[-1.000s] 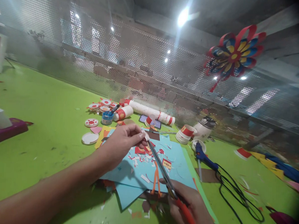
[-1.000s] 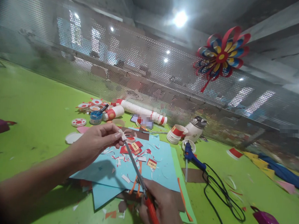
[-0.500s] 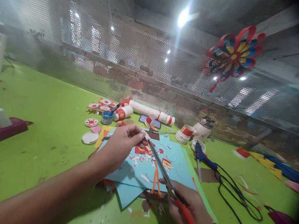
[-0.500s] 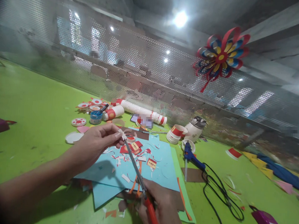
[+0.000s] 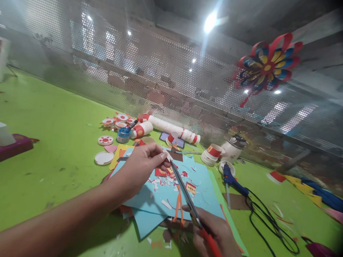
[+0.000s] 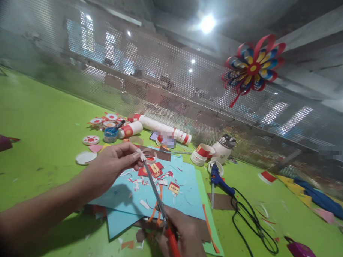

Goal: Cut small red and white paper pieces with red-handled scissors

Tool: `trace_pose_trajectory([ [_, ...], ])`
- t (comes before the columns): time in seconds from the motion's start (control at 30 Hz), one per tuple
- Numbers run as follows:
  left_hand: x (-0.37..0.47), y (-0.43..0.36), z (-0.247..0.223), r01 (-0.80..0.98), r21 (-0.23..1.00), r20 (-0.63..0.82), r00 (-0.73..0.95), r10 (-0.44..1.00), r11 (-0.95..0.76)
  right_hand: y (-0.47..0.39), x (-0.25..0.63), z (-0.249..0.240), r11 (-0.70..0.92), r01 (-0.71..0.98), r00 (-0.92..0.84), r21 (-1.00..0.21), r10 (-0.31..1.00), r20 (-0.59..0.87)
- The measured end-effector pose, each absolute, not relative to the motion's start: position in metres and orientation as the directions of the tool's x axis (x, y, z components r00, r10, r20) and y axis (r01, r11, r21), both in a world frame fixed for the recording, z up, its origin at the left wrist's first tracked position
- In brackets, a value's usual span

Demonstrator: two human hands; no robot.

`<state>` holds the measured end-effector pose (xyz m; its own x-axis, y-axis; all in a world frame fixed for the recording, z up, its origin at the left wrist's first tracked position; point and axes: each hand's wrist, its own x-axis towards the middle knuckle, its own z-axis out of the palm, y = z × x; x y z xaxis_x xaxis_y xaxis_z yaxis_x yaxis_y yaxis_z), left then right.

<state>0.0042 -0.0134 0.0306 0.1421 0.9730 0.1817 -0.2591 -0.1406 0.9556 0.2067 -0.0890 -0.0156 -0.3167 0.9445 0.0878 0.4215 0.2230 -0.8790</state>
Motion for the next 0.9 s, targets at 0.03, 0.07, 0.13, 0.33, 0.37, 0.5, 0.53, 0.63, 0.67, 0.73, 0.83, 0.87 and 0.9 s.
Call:
trace_pose_trajectory([
  [0.03, 0.004, -0.013, 0.030, -0.270, 0.953, 0.181, 0.143, 0.973, -0.138, -0.089, 0.207, -0.016, 0.214, 0.399, -0.325, -0.892, 0.942, 0.080],
  [0.07, 0.004, -0.012, 0.030, -0.280, 0.951, 0.180, 0.146, 0.973, -0.134, -0.088, 0.207, -0.017, 0.209, 0.378, -0.335, -0.902, 0.939, 0.077],
  [0.13, 0.004, -0.011, 0.029, -0.297, 0.947, 0.174, 0.155, 0.973, -0.122, -0.087, 0.207, -0.016, 0.214, 0.357, -0.349, -0.909, 0.934, 0.083],
  [0.33, 0.002, -0.010, 0.031, -0.305, 0.945, 0.178, 0.181, 0.967, -0.117, -0.088, 0.206, -0.010, 0.216, 0.379, -0.327, -0.900, 0.941, 0.088],
  [0.37, 0.001, -0.009, 0.031, -0.298, 0.947, 0.183, 0.182, 0.966, -0.123, -0.089, 0.205, -0.009, 0.238, 0.384, -0.336, -0.892, 0.936, 0.105],
  [0.5, -0.005, -0.006, 0.032, -0.273, 0.949, 0.220, 0.218, 0.951, -0.157, -0.088, 0.207, -0.003, 0.296, 0.454, -0.363, -0.840, 0.923, 0.129],
  [0.53, -0.006, -0.005, 0.032, -0.267, 0.950, 0.229, 0.237, 0.944, -0.163, -0.088, 0.208, -0.001, 0.290, 0.473, -0.367, -0.832, 0.923, 0.114],
  [0.63, -0.011, -0.001, 0.032, -0.243, 0.955, 0.242, 0.296, 0.924, -0.172, -0.088, 0.209, 0.003, 0.291, 0.497, -0.398, -0.818, 0.914, 0.084],
  [0.67, -0.012, 0.000, 0.032, -0.235, 0.956, 0.244, 0.314, 0.918, -0.174, -0.088, 0.209, 0.005, 0.301, 0.496, -0.413, -0.814, 0.907, 0.084],
  [0.73, -0.014, 0.002, 0.032, -0.230, 0.959, 0.239, 0.343, 0.908, -0.166, -0.088, 0.209, 0.007, 0.311, 0.489, -0.435, -0.815, 0.897, 0.081],
  [0.83, -0.016, 0.002, 0.033, -0.250, 0.960, 0.209, 0.358, 0.910, -0.122, -0.089, 0.209, 0.009, 0.313, 0.472, -0.450, -0.824, 0.889, 0.080],
  [0.87, -0.016, 0.002, 0.034, -0.258, 0.960, 0.197, 0.357, 0.913, -0.106, -0.089, 0.210, 0.009, 0.318, 0.476, -0.449, -0.820, 0.890, 0.084],
  [0.9, -0.016, 0.002, 0.034, -0.264, 0.960, 0.186, 0.357, 0.915, -0.092, -0.089, 0.210, 0.008, 0.323, 0.483, -0.447, -0.814, 0.890, 0.088],
])
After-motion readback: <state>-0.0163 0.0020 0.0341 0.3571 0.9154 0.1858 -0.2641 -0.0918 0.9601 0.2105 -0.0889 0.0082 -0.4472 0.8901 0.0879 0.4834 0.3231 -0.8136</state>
